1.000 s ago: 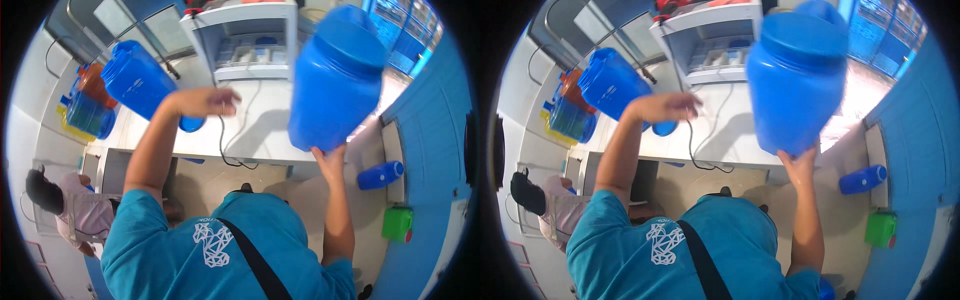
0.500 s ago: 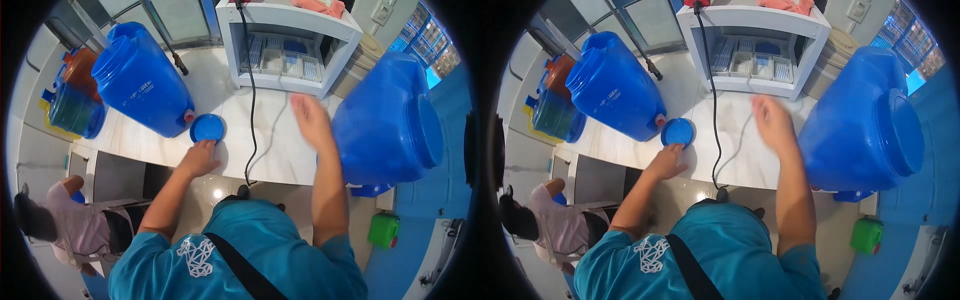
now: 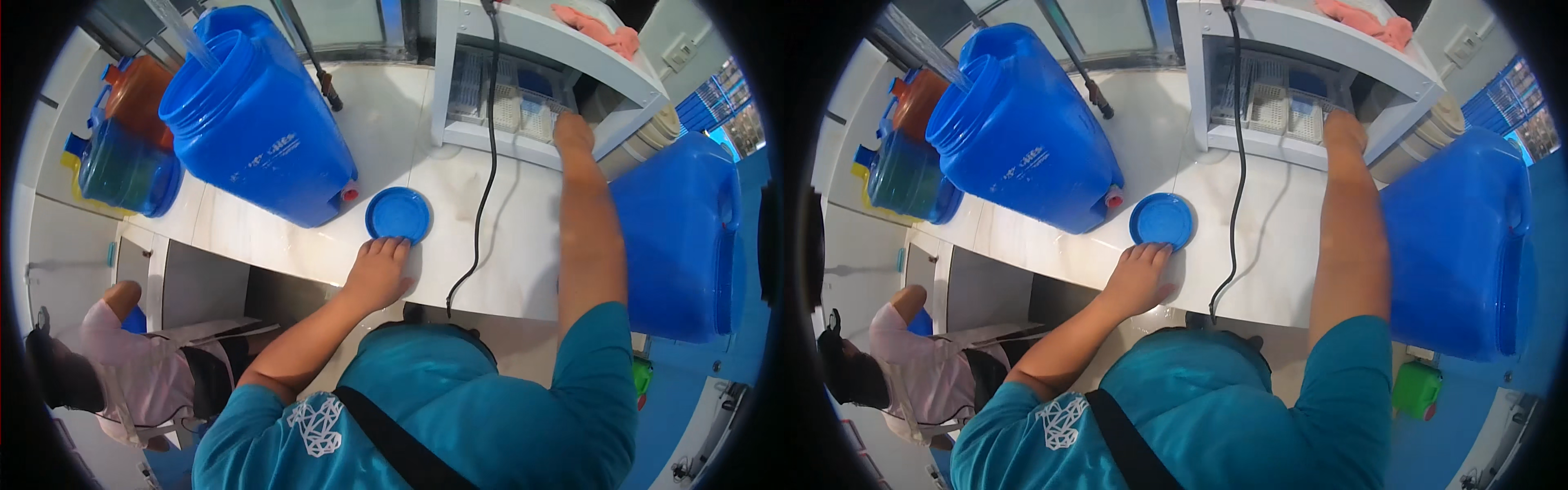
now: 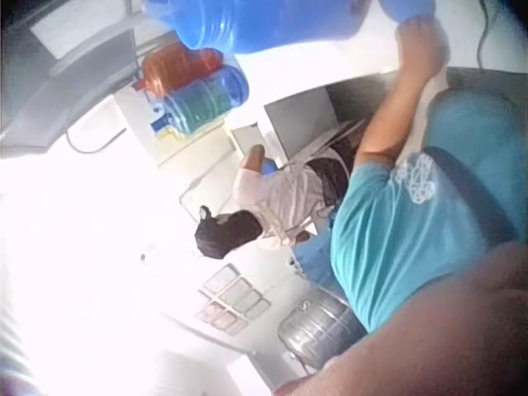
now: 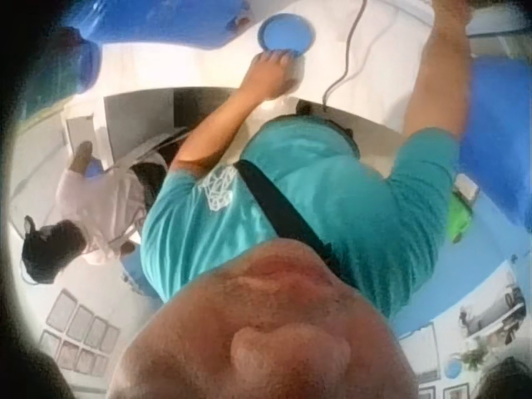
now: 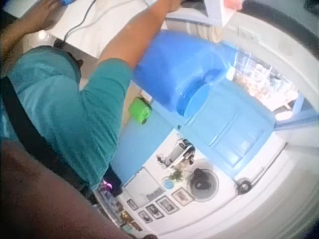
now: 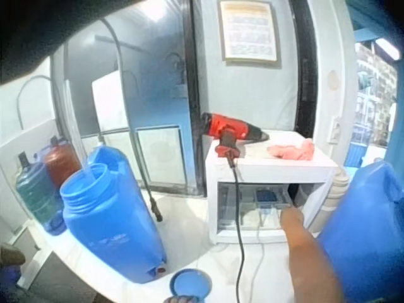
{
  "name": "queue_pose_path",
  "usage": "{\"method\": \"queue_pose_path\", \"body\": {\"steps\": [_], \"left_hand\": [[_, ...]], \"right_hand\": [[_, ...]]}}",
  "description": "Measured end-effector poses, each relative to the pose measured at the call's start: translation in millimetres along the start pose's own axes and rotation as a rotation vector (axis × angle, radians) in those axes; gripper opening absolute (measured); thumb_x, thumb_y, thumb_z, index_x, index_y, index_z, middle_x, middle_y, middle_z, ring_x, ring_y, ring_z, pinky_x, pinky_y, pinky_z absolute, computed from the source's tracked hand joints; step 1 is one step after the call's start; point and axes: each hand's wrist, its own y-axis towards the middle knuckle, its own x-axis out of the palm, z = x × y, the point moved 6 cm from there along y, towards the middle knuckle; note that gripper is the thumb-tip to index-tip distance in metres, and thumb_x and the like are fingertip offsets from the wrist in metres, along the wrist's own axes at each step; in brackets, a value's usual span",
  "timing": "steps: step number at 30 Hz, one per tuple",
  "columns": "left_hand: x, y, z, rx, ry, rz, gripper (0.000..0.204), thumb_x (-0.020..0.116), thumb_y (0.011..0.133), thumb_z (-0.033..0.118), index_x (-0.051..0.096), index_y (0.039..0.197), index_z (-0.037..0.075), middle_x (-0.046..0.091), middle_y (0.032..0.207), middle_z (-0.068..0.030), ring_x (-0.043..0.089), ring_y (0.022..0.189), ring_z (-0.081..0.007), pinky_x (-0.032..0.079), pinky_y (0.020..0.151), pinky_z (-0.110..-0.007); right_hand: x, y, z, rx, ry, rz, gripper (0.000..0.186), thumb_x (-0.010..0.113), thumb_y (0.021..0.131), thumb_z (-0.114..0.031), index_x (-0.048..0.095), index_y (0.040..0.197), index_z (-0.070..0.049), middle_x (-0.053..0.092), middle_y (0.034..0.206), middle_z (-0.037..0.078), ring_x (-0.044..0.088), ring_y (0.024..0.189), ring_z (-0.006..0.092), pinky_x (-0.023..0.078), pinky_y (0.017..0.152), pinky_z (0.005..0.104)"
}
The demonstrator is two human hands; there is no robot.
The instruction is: The person prepares blue water containers by applying stickers to the spouts and using a heat gun to seal them. They then fill a container with water from a tube, wipe the exterior with a cloth, and secure the cap before applying a larger label to the top.
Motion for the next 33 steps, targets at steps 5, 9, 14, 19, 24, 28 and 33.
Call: {"method": "queue_pose_path", "body": {"steps": [5,9,14,19,24,28,33], "left_hand": [[-15.7,9.5,1.2,0.012,-0.032,-0.089,0.076,0.078,0.083,0.035,0.047,0.143,0.001,0.055,0.141,-0.019,0.052,0.131,-0.0372,0.037,0.113,-0.048],[-56.6,22.4,10.5,0.085,-0.011,0.142,0.07,0.075,0.088,0.033,0.046,0.144,0.001,0.057,0.138,-0.017,0.055,0.127,-0.0334,0.039,0.111,-0.045],[-130.6,44.3,54.1,0.115,-1.318,0.243,0.047,0.062,0.103,0.026,0.049,0.141,0.001,0.06,0.129,-0.0106,0.06,0.114,-0.016,0.05,0.096,-0.033],[-141.8,65.5,92.8,0.172,-1.544,0.16,0.032,0.059,0.105,0.02,0.058,0.129,-0.001,0.067,0.113,-0.0058,0.063,0.098,-0.0083,0.052,0.085,-0.027],[-136.3,67.0,95.6,0.088,-1.343,0.285,0.02,0.066,0.1,0.012,0.065,0.114,-0.002,0.073,0.094,-0.0037,0.064,0.081,-0.0061,0.052,0.071,-0.023],[-134.3,66.7,106.2,0.117,-1.578,0.22,0.019,0.064,0.1,0.007,0.059,0.116,-0.002,0.071,0.104,-0.0078,0.065,0.091,-0.0085,0.054,0.079,-0.026],[-115.5,65.5,81.3,0.103,-1.664,0.365,0.018,0.056,0.101,0.001,0.048,0.117,0.0,0.069,0.107,-0.0129,0.065,0.095,-0.0137,0.055,0.085,-0.028]], "right_hand": [[-35.2,-23.4,14.6,0.06,0.191,0.078,0.031,0.057,0.099,-0.025,0.073,0.117,-0.005,0.072,0.121,0.019,0.067,0.117,0.0356,0.054,0.094,0.0467],[-79.3,-103.0,10.0,-0.199,0.918,0.618,0.031,0.069,0.096,-0.031,0.071,0.105,-0.001,0.074,0.091,0.01,0.069,0.078,0.0233,0.052,0.072,0.037],[-96.1,-242.5,-45.5,-0.313,1.904,-0.219,0.024,0.064,0.103,-0.024,0.064,0.109,-0.001,0.055,0.081,-0.004,0.049,0.072,0.0044,0.041,0.066,0.0219],[-107.6,-311.6,-48.3,-0.537,1.707,-0.43,0.027,0.068,0.1,-0.017,0.061,0.115,0.004,0.056,0.098,0.002,0.051,0.082,0.0053,0.044,0.074,0.0215],[-101.3,-304.2,-26.9,-0.408,1.685,-0.233,0.021,0.07,0.099,-0.017,0.063,0.108,0.002,0.061,0.102,0.005,0.055,0.091,0.0058,0.045,0.077,0.0217],[-96.2,-291.9,-27.6,-0.384,1.598,-0.147,0.017,0.067,0.1,-0.017,0.063,0.101,-0.001,0.064,0.092,0.0,0.055,0.089,0.0049,0.044,0.078,0.0217],[-92.8,-297.8,-37.1,-0.451,1.743,-0.425,0.015,0.065,0.101,-0.018,0.063,0.1,-0.002,0.065,0.101,0.001,0.056,0.091,0.0061,0.045,0.082,0.0239]]}}
